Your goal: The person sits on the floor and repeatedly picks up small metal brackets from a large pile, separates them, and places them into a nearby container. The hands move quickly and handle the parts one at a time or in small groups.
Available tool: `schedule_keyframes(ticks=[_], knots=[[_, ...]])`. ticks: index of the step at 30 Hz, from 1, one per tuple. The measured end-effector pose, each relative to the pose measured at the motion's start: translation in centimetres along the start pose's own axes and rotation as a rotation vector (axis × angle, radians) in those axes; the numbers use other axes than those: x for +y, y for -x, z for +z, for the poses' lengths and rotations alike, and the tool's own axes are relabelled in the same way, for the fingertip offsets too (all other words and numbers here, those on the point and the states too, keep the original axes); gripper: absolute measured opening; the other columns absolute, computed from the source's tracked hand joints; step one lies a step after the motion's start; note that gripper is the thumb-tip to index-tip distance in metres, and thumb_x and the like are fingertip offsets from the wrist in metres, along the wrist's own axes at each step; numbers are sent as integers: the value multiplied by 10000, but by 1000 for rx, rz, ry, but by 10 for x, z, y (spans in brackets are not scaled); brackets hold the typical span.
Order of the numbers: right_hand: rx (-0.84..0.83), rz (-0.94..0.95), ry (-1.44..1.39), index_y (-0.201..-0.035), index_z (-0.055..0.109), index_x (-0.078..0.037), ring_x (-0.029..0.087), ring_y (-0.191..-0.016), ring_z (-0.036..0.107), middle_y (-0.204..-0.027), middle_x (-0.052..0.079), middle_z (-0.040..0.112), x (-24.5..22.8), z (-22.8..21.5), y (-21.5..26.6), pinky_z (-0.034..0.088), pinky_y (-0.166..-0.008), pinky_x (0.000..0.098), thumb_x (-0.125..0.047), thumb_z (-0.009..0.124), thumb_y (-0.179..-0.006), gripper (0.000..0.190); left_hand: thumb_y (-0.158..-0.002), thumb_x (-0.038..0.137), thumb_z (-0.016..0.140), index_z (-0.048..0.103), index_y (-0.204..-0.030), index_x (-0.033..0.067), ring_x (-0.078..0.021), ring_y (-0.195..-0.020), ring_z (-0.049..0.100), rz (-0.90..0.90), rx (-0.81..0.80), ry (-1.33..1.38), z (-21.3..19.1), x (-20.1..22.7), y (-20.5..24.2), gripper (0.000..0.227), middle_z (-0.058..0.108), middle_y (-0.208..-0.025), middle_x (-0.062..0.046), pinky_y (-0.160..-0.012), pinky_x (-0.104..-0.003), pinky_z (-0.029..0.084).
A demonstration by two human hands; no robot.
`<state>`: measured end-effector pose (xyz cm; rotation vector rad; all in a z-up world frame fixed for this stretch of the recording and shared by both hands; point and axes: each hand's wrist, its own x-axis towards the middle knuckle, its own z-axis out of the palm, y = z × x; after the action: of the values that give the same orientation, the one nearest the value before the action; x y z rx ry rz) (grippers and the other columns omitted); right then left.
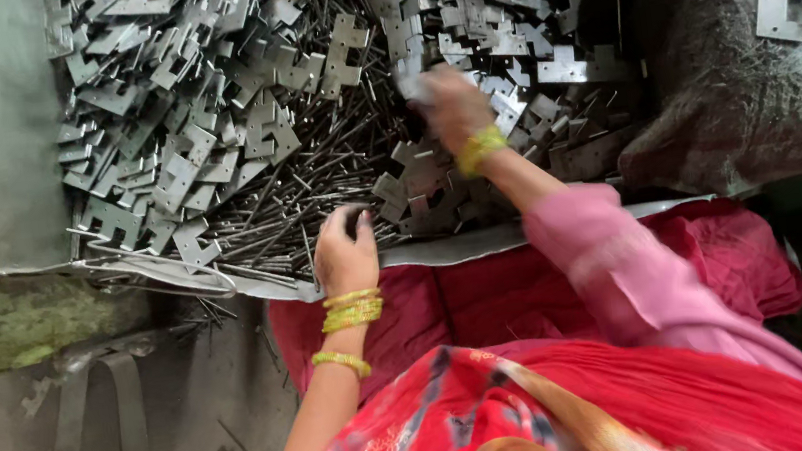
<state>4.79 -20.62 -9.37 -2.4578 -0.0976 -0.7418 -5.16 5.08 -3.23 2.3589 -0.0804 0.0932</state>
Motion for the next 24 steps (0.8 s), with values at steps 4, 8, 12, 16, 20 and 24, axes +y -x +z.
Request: schedule_keyframes(ticks=[4,8,12,16,20,24], knots=[[459,429,-1065,-986,707,-21,228,-890,704,-960,94,703,38,-81,5,606,-788,371,-151,641,-997,147,-947,275,654,719,-1063,123,-337,-1061,627,177,-63,-148,33,20,-43,202,685,-1109,-113,-889,-460,507],[815,681,-1069,-1145,617,-34,233,-854,732,-978,94,725,71,-137,31,648,-714,367,-155,731,-1000,221,-865,223,671,720,-929,116,-324,-1031,626,332,-57,-460,104,41,-92,135,673,-1045,-132,-859,-460,519],[752,1130,-1296,-1103,622,-1,285,-769,742,-885,125,726,81,-137,78,673,-682,457,-245,650,-972,279,-961,108,595,702,-963,123,-284,-968,657,175,-139,-605,140,23,-103,108,674,-996,-96,-813,-443,542],[472,1123,-1574,-1128,632,-25,296,-861,726,-916,104,705,57,-95,100,640,-786,487,-73,704,-998,156,-806,78,684,727,-1029,105,-319,-954,688,416,18,-438,126,-4,-99,229,710,-956,-105,-820,-426,560],[242,1341,-1587,-1109,618,-50,323,-893,747,-1009,168,768,9,-54,105,651,-770,523,-97,680,-943,184,-739,187,830,761,-1081,106,-346,-942,704,187,-132,-304,100,-9,-97,357,745,-999,-143,-838,-431,558],[28,1213,-1662,-1169,621,-16,352,-903,735,-1038,195,748,-23,-41,99,629,-774,543,-65,672,-962,218,-789,207,871,782,-1062,75,-266,-863,758,-27,-219,17,61,-8,-100,316,784,-978,-125,-801,-359,573]])
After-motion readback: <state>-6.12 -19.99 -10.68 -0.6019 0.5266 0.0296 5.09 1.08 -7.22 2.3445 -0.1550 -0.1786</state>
